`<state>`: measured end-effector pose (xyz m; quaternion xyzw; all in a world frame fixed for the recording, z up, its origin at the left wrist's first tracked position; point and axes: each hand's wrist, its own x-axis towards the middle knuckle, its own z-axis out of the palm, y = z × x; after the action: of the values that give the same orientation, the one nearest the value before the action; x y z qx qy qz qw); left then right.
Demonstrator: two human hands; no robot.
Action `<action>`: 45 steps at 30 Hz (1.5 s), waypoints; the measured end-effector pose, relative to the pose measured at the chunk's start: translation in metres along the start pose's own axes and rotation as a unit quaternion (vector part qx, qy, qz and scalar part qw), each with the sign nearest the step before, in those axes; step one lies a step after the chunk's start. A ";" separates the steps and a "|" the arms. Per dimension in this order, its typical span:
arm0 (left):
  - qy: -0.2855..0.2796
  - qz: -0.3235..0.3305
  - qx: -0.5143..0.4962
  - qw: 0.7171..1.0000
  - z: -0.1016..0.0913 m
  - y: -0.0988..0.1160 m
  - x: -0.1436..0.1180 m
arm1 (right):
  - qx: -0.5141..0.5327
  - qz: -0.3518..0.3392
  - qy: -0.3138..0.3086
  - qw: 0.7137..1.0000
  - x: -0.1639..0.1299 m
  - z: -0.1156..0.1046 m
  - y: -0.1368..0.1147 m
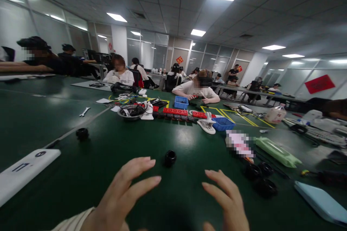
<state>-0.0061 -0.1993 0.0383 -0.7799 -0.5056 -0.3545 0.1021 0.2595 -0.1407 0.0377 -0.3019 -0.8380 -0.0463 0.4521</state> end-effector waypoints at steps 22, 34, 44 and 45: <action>-0.196 -0.187 0.043 0.962 0.129 -0.068 0.091 | -0.002 0.048 -0.185 0.982 0.071 0.160 0.050; -0.203 -0.167 0.017 0.965 0.201 -0.154 0.179 | 0.051 0.132 -0.158 0.977 0.136 0.223 0.144; -0.207 -0.195 0.078 0.956 0.202 -0.159 0.178 | 0.043 0.056 -0.169 0.983 0.136 0.220 0.146; -0.206 -0.196 0.083 0.955 0.201 -0.158 0.177 | 0.047 0.052 -0.164 0.984 0.135 0.220 0.145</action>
<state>-0.0094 0.1059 -0.0232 -0.7102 -0.6864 -0.1558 -0.0120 0.1230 0.1172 -0.0135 -0.3267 -0.8855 0.0669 0.3236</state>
